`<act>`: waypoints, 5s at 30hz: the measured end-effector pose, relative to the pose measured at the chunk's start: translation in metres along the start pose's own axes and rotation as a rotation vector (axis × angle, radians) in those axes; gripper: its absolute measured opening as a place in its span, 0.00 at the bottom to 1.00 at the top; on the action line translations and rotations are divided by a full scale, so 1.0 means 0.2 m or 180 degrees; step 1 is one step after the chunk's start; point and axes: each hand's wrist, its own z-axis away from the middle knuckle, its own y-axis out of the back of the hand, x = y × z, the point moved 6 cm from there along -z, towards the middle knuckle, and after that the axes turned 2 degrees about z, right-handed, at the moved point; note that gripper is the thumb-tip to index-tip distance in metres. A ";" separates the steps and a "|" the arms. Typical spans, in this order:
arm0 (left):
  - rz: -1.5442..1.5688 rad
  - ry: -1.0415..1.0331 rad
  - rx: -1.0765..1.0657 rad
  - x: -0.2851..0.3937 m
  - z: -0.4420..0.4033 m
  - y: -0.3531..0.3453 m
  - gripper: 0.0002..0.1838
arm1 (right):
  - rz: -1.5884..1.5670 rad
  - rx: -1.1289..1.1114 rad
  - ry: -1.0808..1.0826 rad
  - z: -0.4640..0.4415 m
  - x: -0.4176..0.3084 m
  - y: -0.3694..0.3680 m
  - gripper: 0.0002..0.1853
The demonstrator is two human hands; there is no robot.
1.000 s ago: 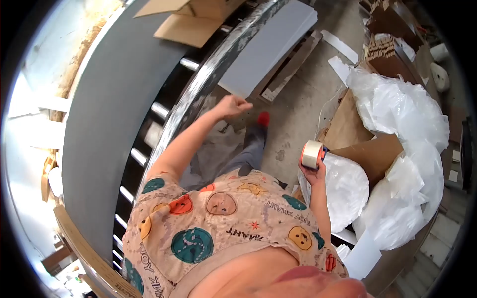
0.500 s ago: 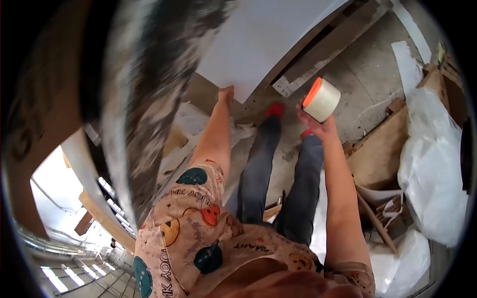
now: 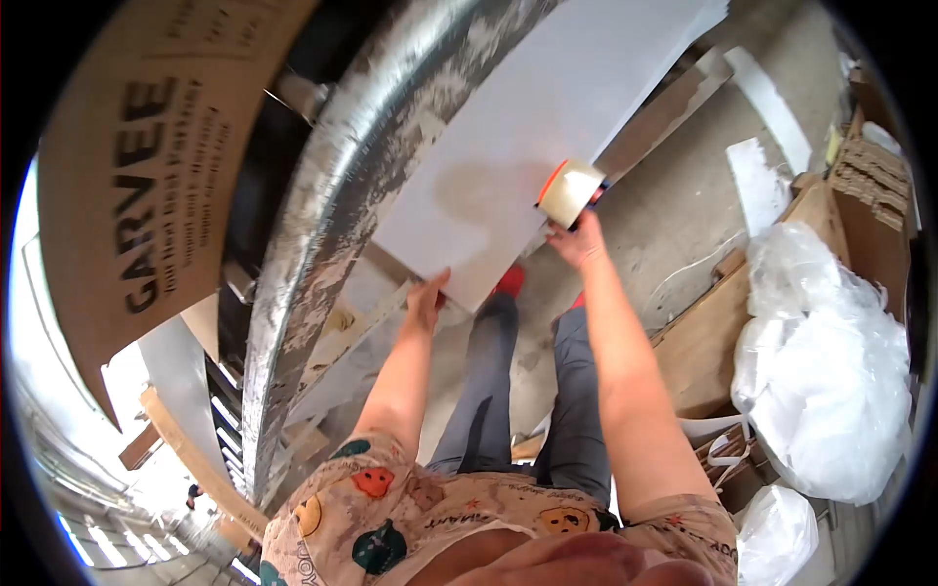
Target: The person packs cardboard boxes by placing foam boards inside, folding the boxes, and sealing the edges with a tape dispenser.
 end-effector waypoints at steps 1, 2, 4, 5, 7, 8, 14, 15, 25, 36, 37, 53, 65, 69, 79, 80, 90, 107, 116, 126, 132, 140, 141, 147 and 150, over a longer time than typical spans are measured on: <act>-0.0042 -0.0112 0.0098 0.04 0.14 -0.01 0.18 | 0.0149 -0.0039 0.0146 0.04 -0.02 -0.04 0.21; -0.0087 -0.0218 0.0213 0.09 0.26 -0.02 0.18 | 0.0288 -0.0073 0.0279 0.09 -0.03 -0.10 0.23; -0.0248 -0.0263 0.0325 0.15 0.34 0.02 0.18 | 0.0465 -0.0145 0.0427 0.24 -0.07 -0.20 0.23; -0.0436 -0.0214 0.0502 0.15 0.37 0.05 0.18 | 0.0375 -0.0058 0.0354 0.30 -0.08 -0.24 0.22; -0.0193 -0.0259 0.0126 0.23 0.50 0.01 0.20 | 0.0178 -0.0082 0.0244 0.38 -0.12 -0.28 0.20; 0.0035 -0.0243 -0.0205 0.25 0.57 0.00 0.21 | 0.0215 -0.0028 0.0296 0.43 -0.14 -0.28 0.21; -0.0380 -0.0541 -0.1240 0.20 1.54 -0.29 0.26 | -0.0467 -0.1131 0.1049 0.70 -0.58 -0.19 0.17; -0.0594 -0.0448 -0.1534 0.18 1.63 -0.33 0.24 | -0.0405 -0.0784 0.1197 0.74 -0.64 -0.13 0.17; -0.3673 -0.5789 0.2309 1.68 2.60 0.18 0.34 | 0.0047 -0.0532 0.2662 1.73 -0.93 -0.02 0.22; -0.3133 -0.6269 0.2728 2.28 2.56 1.15 0.11 | 0.0927 -0.0746 0.4029 2.36 -0.85 -0.91 0.23; -0.2770 -0.6054 0.2790 2.38 2.61 1.23 0.10 | 0.1042 -0.0778 0.4147 2.38 -0.83 -1.06 0.23; -0.2594 -0.7332 0.5180 2.83 2.79 1.54 0.21 | 0.1674 -0.0582 0.3277 1.60 -0.31 -2.98 0.27; -0.3702 -0.5637 0.0032 2.59 2.15 0.79 0.22 | 0.3468 -0.0953 0.1566 1.41 -0.20 -3.05 0.25; -0.4240 -0.4933 -0.0379 2.65 1.95 0.77 0.23 | 0.3468 -0.1188 0.1182 1.72 -0.14 -3.07 0.28; -0.5771 -0.3492 0.1649 2.71 1.91 0.39 0.16 | 0.7450 -0.0186 0.1682 2.12 -0.97 -2.12 0.19; -0.6359 -0.3163 0.1602 2.74 1.86 0.29 0.14 | 0.7781 0.0128 0.1433 2.11 -1.05 -1.99 0.17; -0.3462 -0.4560 0.0862 3.01 2.34 -1.40 0.36 | 0.8282 0.1071 0.0936 2.01 -2.01 -1.01 0.16; -0.3752 -0.4770 0.2221 3.14 2.25 -1.68 0.23 | 0.5944 0.1331 0.1880 1.50 -3.77 -1.65 0.16; -0.3312 -0.4673 0.3300 3.09 2.21 -1.73 0.13 | 0.4784 0.0920 0.1893 0.78 -4.53 -2.37 0.16; -0.4556 -0.3545 0.4104 3.10 1.79 -1.55 0.29 | 0.6653 0.1086 0.3126 0.28 -4.76 -2.98 0.19; -0.3868 -0.3491 0.4124 3.16 1.92 -1.55 0.24 | 0.4672 0.0537 0.2383 0.23 -4.66 -2.97 0.20; -0.3799 -0.2877 0.3931 3.16 1.90 -1.49 0.26 | 0.5819 0.2301 0.4901 0.42 -4.55 -3.03 0.25; -0.3762 -0.2686 0.3782 3.16 1.91 -1.47 0.26 | 0.5412 0.1669 0.5237 0.61 -4.47 -3.05 0.24; -0.3679 -0.3177 0.3750 3.17 1.99 -1.48 0.28 | 0.7001 -0.2166 0.6558 0.99 -3.32 -3.33 0.23; -0.3641 -0.2867 0.3703 3.17 2.04 -1.50 0.26 | 0.7288 -0.2115 0.6607 0.78 -3.19 -3.38 0.26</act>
